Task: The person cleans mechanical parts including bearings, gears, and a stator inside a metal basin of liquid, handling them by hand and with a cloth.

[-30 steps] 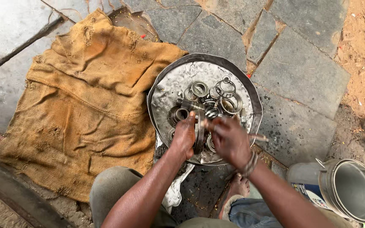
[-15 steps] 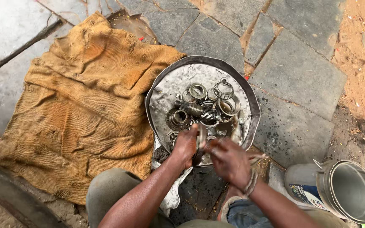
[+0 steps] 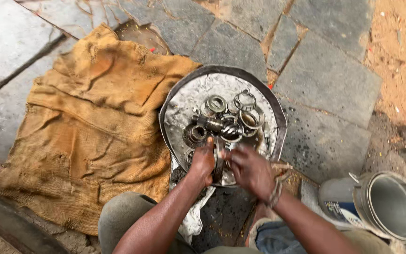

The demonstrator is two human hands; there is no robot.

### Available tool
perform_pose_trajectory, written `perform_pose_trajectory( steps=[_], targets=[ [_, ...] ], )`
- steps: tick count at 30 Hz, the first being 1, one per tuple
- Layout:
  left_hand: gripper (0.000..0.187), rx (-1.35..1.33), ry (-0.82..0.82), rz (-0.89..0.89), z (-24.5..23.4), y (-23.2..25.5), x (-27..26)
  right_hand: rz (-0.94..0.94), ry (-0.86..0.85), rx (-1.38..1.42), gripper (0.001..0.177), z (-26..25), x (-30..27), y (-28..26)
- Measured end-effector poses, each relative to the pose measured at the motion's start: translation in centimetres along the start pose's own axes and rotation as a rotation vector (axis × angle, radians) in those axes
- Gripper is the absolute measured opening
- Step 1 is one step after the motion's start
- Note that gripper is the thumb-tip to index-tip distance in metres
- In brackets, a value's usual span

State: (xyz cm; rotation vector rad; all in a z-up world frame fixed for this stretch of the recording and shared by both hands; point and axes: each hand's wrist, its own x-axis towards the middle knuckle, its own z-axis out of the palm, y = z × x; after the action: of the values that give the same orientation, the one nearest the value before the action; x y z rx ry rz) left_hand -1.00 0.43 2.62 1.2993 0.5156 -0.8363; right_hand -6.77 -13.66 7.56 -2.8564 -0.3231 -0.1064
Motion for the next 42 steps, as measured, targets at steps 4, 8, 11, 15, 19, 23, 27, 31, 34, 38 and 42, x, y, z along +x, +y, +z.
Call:
perform_pose_trajectory(
  steps=[4,8,11,15,19,23,27,31,34,38,42],
  targets=[
    [0.057,-0.111,0.039,-0.064,0.3,1.1,-0.6,-0.209,0.054,-0.079,0.035,0.5,-0.5,0.5],
    [0.057,-0.279,0.065,-0.073,0.2,2.6,-1.0,-0.191,-0.049,-0.048,0.028,1.9,-3.6,0.4],
    [0.059,-0.256,0.167,-0.134,-0.2,3.4,-0.6,0.062,0.074,0.273,0.019,3.3,-3.7,1.4],
    [0.059,-0.672,-0.059,0.11,-0.1,3.1,-0.9,0.551,0.024,0.835,0.026,4.3,-3.4,1.7],
    [0.05,-0.744,-0.091,0.008,0.3,2.5,-0.3,0.767,-0.018,1.155,0.033,5.6,-2.5,2.4],
    [0.049,-0.52,0.019,0.077,0.4,1.0,1.1,0.572,0.07,1.368,0.037,6.7,-2.6,2.5],
    [0.056,-0.387,-0.091,0.188,0.0,0.0,1.5,0.672,0.111,1.534,0.038,8.4,-2.5,1.5],
    [0.056,-0.067,0.159,0.017,0.2,0.5,0.6,1.059,0.031,1.447,0.037,9.3,-1.0,3.7],
    [0.052,-0.25,0.003,0.069,-0.6,1.6,0.4,1.297,0.074,1.467,0.041,10.8,-0.1,7.2],
    [0.063,-0.416,-0.14,0.156,-1.4,1.5,-0.8,1.534,-0.091,1.113,0.039,14.6,-0.2,14.3],
    [0.045,-0.444,0.085,-0.011,-1.2,2.9,-2.2,1.513,-0.101,1.183,0.03,20.8,-1.5,21.1]
  ],
)
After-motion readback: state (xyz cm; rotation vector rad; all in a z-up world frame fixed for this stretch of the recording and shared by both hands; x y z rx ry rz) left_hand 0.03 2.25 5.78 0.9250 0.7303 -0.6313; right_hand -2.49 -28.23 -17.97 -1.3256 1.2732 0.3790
